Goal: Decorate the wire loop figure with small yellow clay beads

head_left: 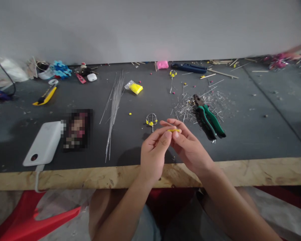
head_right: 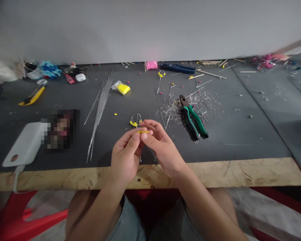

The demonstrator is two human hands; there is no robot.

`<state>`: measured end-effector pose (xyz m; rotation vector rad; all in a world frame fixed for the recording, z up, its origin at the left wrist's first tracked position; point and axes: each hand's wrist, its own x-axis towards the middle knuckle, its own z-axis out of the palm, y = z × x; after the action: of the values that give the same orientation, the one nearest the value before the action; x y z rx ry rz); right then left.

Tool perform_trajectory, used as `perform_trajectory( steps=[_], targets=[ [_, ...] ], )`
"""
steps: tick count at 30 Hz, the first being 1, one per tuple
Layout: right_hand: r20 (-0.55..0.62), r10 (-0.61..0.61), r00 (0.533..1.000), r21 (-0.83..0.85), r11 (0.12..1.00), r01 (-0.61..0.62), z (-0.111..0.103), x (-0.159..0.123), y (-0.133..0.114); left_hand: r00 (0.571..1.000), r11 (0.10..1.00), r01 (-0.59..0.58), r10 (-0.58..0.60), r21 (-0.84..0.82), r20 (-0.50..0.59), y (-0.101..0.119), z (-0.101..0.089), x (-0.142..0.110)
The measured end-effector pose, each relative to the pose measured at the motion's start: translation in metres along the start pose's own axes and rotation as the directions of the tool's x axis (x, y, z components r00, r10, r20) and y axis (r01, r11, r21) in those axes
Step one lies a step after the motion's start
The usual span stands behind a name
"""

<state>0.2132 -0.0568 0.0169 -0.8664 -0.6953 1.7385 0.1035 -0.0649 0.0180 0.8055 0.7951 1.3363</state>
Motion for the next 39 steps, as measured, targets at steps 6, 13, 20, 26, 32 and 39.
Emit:
perform_trajectory(
  steps=[6,13,20,26,32,39],
  targets=[
    [0.056,-0.014,0.998,-0.045,0.999,0.017,-0.0022,-0.0004,0.001,0.999,1.0,0.015,-0.014,0.012,-0.051,0.0014,0.0006,0.0001],
    [0.117,-0.074,0.99,-0.051,0.995,0.081,-0.0012,-0.0012,-0.0007,0.997,1.0,0.009,-0.008,0.013,-0.073,0.0024,-0.0012,0.0021],
    [-0.04,-0.199,0.979,-0.118,0.974,0.193,-0.0002,-0.0042,-0.0046,0.983,0.98,-0.113,0.134,0.164,-0.121,-0.0012,-0.0034,0.0035],
    [-0.074,-0.225,0.971,-0.174,0.962,0.21,0.0007,-0.0052,-0.0048,0.958,0.908,-0.243,0.281,0.341,-0.066,-0.0024,-0.0024,0.0035],
    [-0.077,-0.274,0.959,-0.239,0.939,0.249,0.002,-0.0054,-0.0047,0.963,0.922,-0.226,0.261,0.314,-0.073,-0.0037,-0.0022,0.0041],
    [-0.098,-0.262,0.96,-0.25,0.94,0.231,0.0014,-0.0068,-0.0078,0.982,0.971,-0.143,0.163,0.193,-0.096,-0.0026,0.0004,0.0022]
  ],
)
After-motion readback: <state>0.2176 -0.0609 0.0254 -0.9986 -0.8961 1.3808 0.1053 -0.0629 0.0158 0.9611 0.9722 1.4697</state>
